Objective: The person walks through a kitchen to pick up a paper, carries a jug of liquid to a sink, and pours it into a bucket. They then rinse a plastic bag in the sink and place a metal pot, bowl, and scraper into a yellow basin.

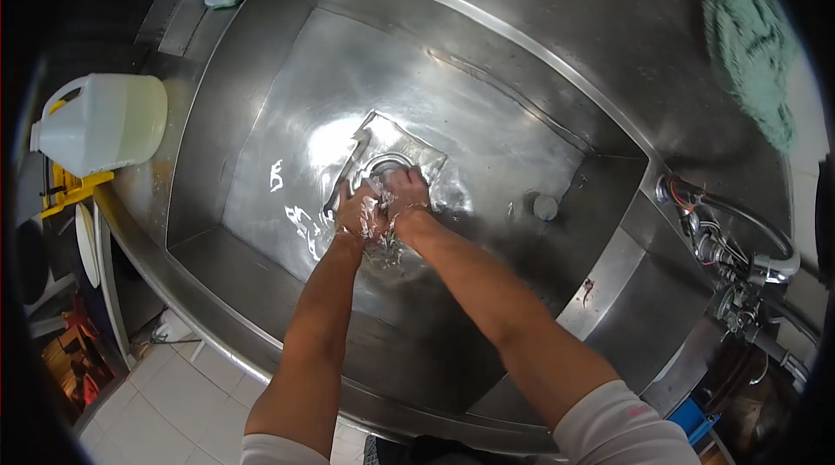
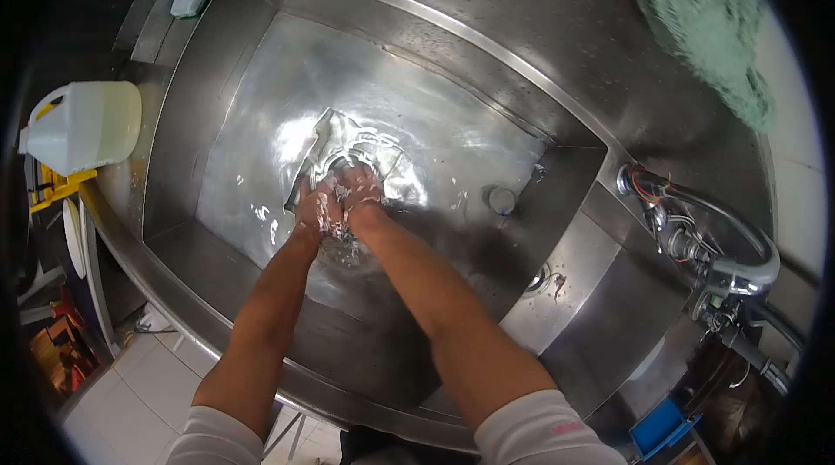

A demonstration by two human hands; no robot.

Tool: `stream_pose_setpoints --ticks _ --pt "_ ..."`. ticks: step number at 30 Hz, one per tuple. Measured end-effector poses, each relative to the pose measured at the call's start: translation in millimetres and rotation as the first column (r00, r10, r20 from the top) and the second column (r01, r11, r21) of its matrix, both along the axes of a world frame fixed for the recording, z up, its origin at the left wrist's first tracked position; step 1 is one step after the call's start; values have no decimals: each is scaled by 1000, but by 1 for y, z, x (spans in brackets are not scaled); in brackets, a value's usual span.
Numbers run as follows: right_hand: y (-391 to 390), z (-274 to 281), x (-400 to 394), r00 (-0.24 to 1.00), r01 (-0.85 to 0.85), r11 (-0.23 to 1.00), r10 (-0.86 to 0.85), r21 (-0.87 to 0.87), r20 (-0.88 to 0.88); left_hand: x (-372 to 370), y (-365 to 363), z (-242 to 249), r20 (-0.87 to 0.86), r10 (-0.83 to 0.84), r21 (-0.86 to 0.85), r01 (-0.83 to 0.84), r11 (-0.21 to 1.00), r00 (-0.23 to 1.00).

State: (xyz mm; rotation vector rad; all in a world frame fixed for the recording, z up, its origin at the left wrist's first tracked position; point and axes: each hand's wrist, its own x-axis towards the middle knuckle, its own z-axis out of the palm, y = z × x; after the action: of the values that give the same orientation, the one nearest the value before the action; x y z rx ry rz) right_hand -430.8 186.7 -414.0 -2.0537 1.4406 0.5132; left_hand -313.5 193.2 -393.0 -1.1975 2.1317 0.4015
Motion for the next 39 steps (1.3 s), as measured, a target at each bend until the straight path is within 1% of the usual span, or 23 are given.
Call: stream_pose_setpoints --ticks 3,5,7,9,10,13,14,16,17,19,20,21,24,25,26,27,28,30,31,34,35,37,39 --pt "12 5 0 994 -97 994 94 -43 -59 -2 -5 13 -18 50 114 -47 992 999" --pt "7 31 -9 988 -153 988 152 -37 -38 2 4 -1 -121 -34 -114 20 993 992" --pt "4 37 -4 999 -31 997 30 -70 -18 4 3 1 -144 21 -116 -38 992 989" --pt "4 32 0 996 -51 993 43 -107 -74 4 5 8 -190 129 -100 -149 984 973" --pt "6 32 4 990 -79 989 62 -129 -125 3 2 8 -124 73 25 -71 997 990" --pt "9 31 9 971 -116 980 78 -160 -225 6 -2 17 -330 108 -56 -134 989 938" --pt "9 32 8 967 -110 984 73 -140 -246 4 -1 23 -271 123 -55 -143 988 955" --pt "9 28 3 969 -124 984 93 -129 -227 18 6 -20 -598 258 -65 -367 928 759" --pt "9 20 -2 975 -146 979 119 -140 -189 30 10 -66 -425 302 -71 -364 929 853" --pt "3 3 -8 981 -178 969 161 -171 -108 14 5 -14 -300 -4 -228 -68 971 954" --pt "-4 14 -10 980 -195 964 185 -182 -68 -1 -4 16 -162 123 68 -114 991 979" --pt "-8 23 -9 998 -4 999 6 -36 63 3 4 -17 -180 -25 -220 -15 975 983" --pt "-12 51 -11 986 157 988 -156 12 -60 1 5 -20 -324 136 -128 -186 974 936" --pt "-15 44 -16 949 262 962 -271 75 160 -8 0 13 -323 108 -134 -158 978 940" --pt "-13 50 -19 853 327 930 -366 166 372 -3 6 -1 -275 -52 -311 -37 950 960" --pt "0 57 -25 856 322 930 -366 177 364 3 9 -15 -177 41 -217 -80 973 983" --pt "12 80 -42 892 261 962 -270 75 363 -2 6 -4 -203 311 28 -312 950 928" --pt "36 109 -84 960 183 964 -133 -192 247 0 5 -10 -199 22 -112 -45 993 980" --pt "52 114 -103 961 244 945 -205 -218 184 0 4 -12 -180 -122 -197 86 977 976" --pt "73 131 -138 888 338 911 -392 -237 -240 -5 7 -13 -71 -63 -269 42 962 995" --pt "75 133 -142 886 347 908 -399 -234 -236 -4 7 -3 -66 -72 -267 52 962 995" --pt "73 131 -156 822 436 897 -365 71 -438 -9 9 9 -258 102 -193 -155 969 961" --pt "76 63 -153 728 413 910 -311 29 -611 -6 10 -9 -268 72 -209 -131 969 961"
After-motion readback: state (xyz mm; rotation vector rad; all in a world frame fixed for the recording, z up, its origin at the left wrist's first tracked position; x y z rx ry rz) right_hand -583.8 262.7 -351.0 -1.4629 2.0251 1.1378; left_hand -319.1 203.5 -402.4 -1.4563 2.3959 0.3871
